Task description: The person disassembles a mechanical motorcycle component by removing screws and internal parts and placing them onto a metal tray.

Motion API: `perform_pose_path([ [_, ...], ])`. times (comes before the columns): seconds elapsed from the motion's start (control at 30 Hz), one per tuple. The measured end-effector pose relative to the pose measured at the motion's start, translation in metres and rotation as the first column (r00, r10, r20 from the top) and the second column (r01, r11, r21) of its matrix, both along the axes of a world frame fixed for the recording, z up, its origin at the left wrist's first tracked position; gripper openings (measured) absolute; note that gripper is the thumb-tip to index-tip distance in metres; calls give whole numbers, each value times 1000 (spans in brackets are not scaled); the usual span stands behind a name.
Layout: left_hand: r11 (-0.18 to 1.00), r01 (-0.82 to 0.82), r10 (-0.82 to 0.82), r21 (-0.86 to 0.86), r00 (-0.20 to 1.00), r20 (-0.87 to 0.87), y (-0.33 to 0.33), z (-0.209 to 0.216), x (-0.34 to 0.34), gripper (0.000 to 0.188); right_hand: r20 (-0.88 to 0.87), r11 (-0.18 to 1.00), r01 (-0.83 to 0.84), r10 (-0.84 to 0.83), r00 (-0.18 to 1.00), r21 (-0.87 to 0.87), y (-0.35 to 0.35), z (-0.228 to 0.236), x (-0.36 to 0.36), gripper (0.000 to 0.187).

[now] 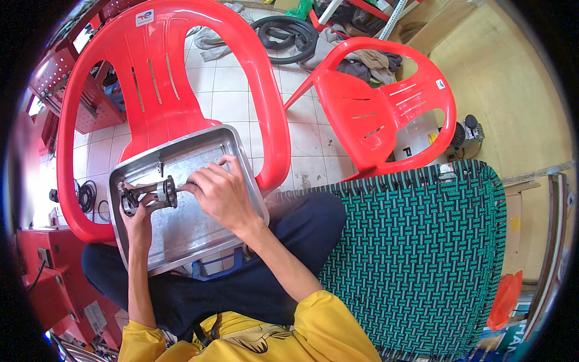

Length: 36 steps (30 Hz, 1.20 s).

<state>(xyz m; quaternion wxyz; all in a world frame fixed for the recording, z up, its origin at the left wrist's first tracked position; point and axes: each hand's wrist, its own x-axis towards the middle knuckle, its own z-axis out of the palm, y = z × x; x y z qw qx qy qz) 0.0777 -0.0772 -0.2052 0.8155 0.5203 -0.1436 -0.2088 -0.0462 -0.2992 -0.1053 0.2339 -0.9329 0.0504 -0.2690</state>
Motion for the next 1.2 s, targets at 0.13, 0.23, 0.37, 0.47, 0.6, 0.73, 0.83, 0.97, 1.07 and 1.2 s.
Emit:
perform_pose_path([
  [0.13,1000,-12,11,6,999,35,1,5,-1,83,31,1000,-5,5,1000,-3,0,6,3,17],
  [0.23,999,-49,48,-12,999,-24,-1,8,-2,83,53,1000,-9,11,999,-25,-1,11,8,14],
  [0.37,998,-14,12,-61,1000,-26,0,6,2,73,12,996,28,-28,1000,-82,5,6,10,13],
  [0.47,998,-4,3,-67,1000,-11,-5,16,-1,73,29,998,1,1,1000,-59,4,6,12,12],
  [0.6,986,67,-77,-155,995,-58,-15,40,-3,79,37,994,42,-38,999,-98,3,5,11,12],
  [0.73,986,142,-143,-87,990,-1,-12,44,-4,73,51,985,80,-73,996,-152,4,3,10,13],
  [0.83,991,116,-117,-60,993,-1,-12,45,-7,73,31,994,33,-30,999,-100,6,11,12,13],
  [0.97,986,162,-160,-43,986,57,-12,56,-2,65,37,989,19,-14,999,-150,2,14,8,17],
  [1.07,982,181,-176,-49,979,99,-11,54,-2,66,36,990,38,-33,999,-133,8,12,7,14],
  [1.2,987,160,-158,-17,982,108,-11,53,2,66,61,995,27,-21,998,-101,8,13,11,13],
])
